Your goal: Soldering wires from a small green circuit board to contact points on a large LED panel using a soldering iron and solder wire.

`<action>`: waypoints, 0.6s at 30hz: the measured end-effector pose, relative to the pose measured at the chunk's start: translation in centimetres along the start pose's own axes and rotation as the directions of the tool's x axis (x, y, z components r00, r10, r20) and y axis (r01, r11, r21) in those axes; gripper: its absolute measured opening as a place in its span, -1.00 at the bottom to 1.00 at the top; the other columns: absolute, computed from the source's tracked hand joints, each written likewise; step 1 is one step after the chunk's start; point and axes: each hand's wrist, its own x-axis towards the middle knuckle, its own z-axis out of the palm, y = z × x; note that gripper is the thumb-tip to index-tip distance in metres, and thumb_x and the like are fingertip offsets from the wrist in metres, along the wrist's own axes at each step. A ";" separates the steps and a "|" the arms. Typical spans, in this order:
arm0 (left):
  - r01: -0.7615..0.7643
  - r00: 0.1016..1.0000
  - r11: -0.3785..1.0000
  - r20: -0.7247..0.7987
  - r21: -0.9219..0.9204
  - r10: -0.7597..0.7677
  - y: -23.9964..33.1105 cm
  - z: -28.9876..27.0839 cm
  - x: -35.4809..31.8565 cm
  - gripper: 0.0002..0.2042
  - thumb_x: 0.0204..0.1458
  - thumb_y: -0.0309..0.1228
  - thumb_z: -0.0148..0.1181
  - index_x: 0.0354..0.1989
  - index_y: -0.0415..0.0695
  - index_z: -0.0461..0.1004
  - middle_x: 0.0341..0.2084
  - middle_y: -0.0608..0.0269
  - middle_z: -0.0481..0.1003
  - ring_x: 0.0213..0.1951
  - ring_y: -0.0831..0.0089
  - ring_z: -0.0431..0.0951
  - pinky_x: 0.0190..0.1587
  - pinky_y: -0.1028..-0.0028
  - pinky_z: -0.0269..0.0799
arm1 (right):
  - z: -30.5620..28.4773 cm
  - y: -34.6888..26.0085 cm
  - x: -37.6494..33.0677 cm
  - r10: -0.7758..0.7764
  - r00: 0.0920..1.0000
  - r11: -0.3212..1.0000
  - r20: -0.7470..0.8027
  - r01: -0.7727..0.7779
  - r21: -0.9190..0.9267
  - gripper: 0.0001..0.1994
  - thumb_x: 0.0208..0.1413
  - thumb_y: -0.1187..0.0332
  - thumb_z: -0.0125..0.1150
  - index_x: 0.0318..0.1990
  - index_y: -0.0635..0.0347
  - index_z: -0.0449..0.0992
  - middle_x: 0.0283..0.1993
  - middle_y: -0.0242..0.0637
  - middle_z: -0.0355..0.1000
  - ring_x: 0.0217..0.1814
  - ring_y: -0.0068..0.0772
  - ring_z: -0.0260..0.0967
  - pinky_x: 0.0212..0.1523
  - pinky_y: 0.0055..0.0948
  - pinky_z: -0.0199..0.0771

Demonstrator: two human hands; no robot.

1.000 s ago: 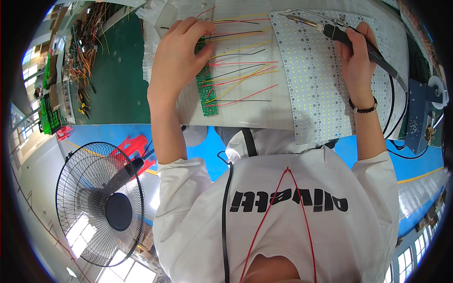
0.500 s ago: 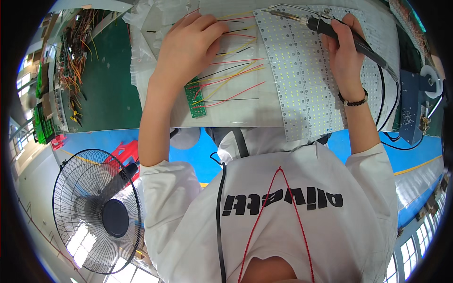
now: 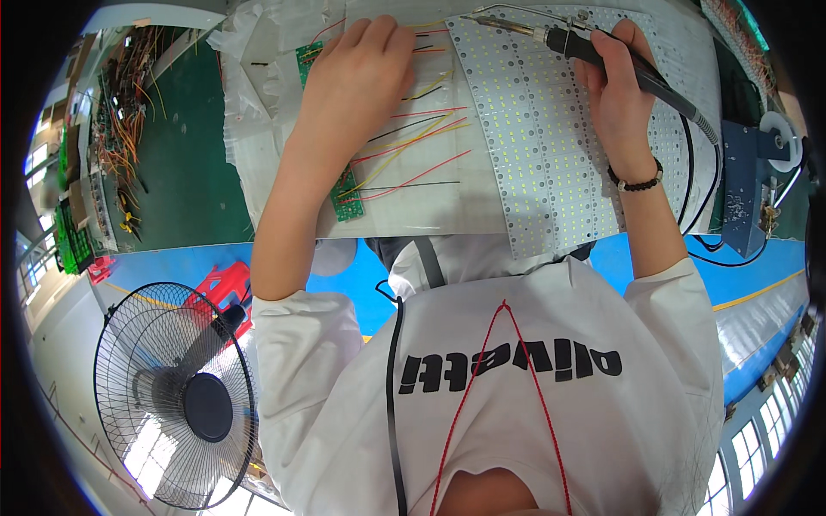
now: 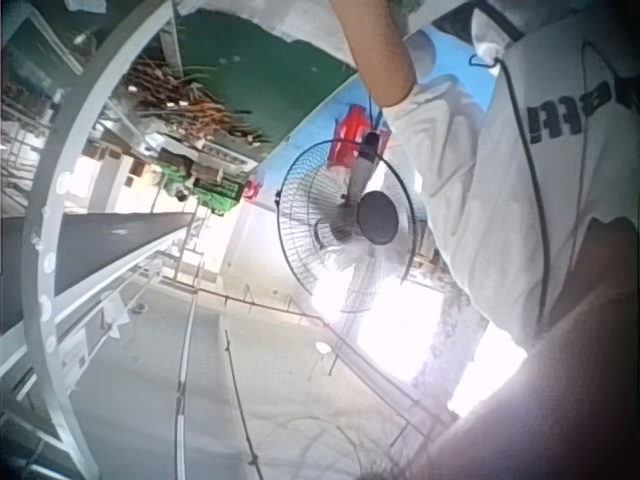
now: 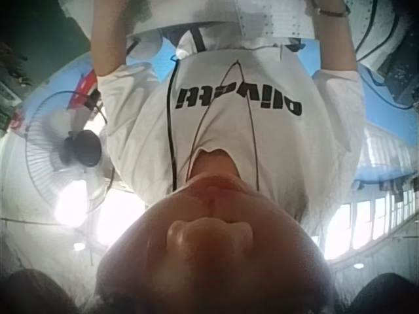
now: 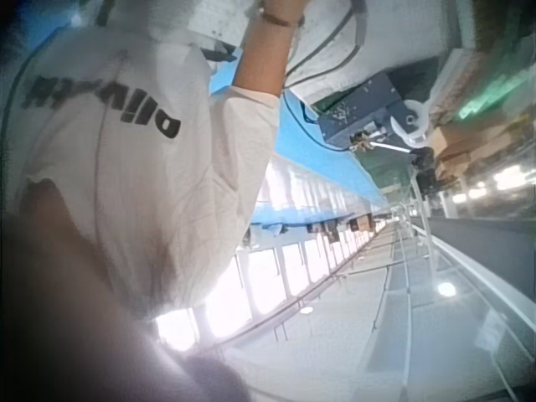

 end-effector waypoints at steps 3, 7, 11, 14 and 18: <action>0.078 0.997 0.980 0.008 -0.181 -0.078 -0.1 -0.3 -0.1 -0.89 -0.07 -0.55 0.12 -0.35 -0.17 0.37 -0.46 0.18 0.43 -0.42 0.21 0.47 -0.37 0.37 0.42 | 0.6 -0.3 -0.2 0.032 0.997 0.999 -0.075 -0.031 0.010 -0.78 0.05 0.51 0.03 -0.58 0.11 0.18 -0.72 -0.49 0.07 -0.70 -0.70 -0.10 -0.62 -0.58 0.00; 0.170 0.985 0.929 0.036 -0.328 -0.167 0.0 0.2 -0.1 -0.88 -0.04 -0.55 0.13 -0.32 -0.19 0.39 -0.44 0.15 0.48 -0.45 0.25 0.51 -0.39 0.44 0.42 | 0.9 -0.3 -0.2 0.036 0.995 0.999 -0.088 -0.037 -0.011 -0.77 0.06 0.50 0.02 -0.59 0.11 0.17 -0.73 -0.49 0.05 -0.71 -0.69 -0.11 -0.63 -0.58 -0.02; 0.166 0.981 0.873 -0.018 -0.459 -0.196 -0.3 0.7 0.2 -0.90 -0.07 -0.47 0.14 -0.35 -0.15 0.44 -0.46 0.21 0.51 -0.50 0.24 0.51 -0.45 0.37 0.40 | 0.5 -0.2 -0.2 0.012 1.000 1.000 -0.002 -0.012 -0.023 -0.76 0.06 0.50 0.02 -0.59 0.11 0.16 -0.74 -0.49 0.04 -0.71 -0.68 -0.11 -0.63 -0.58 -0.03; 0.206 0.972 0.844 0.007 -0.496 -0.234 -0.2 0.4 0.3 -0.89 -0.08 -0.46 0.17 -0.35 -0.16 0.49 -0.46 0.20 0.51 -0.49 0.27 0.52 -0.44 0.40 0.40 | 0.6 -0.3 -0.2 0.008 1.000 0.999 0.010 -0.008 -0.035 -0.76 0.06 0.49 0.02 -0.59 0.11 0.16 -0.75 -0.48 0.04 -0.72 -0.68 -0.11 -0.63 -0.58 -0.04; 0.241 0.962 0.834 0.009 -0.497 -0.272 -0.3 0.5 0.4 -0.88 -0.09 -0.45 0.19 -0.37 -0.18 0.52 -0.48 0.18 0.52 -0.49 0.31 0.53 -0.42 0.44 0.41 | 0.7 -0.3 -0.3 -0.007 1.000 0.997 0.012 0.008 -0.075 -0.77 0.06 0.49 0.02 -0.59 0.11 0.16 -0.75 -0.47 0.05 -0.72 -0.67 -0.09 -0.63 -0.58 -0.04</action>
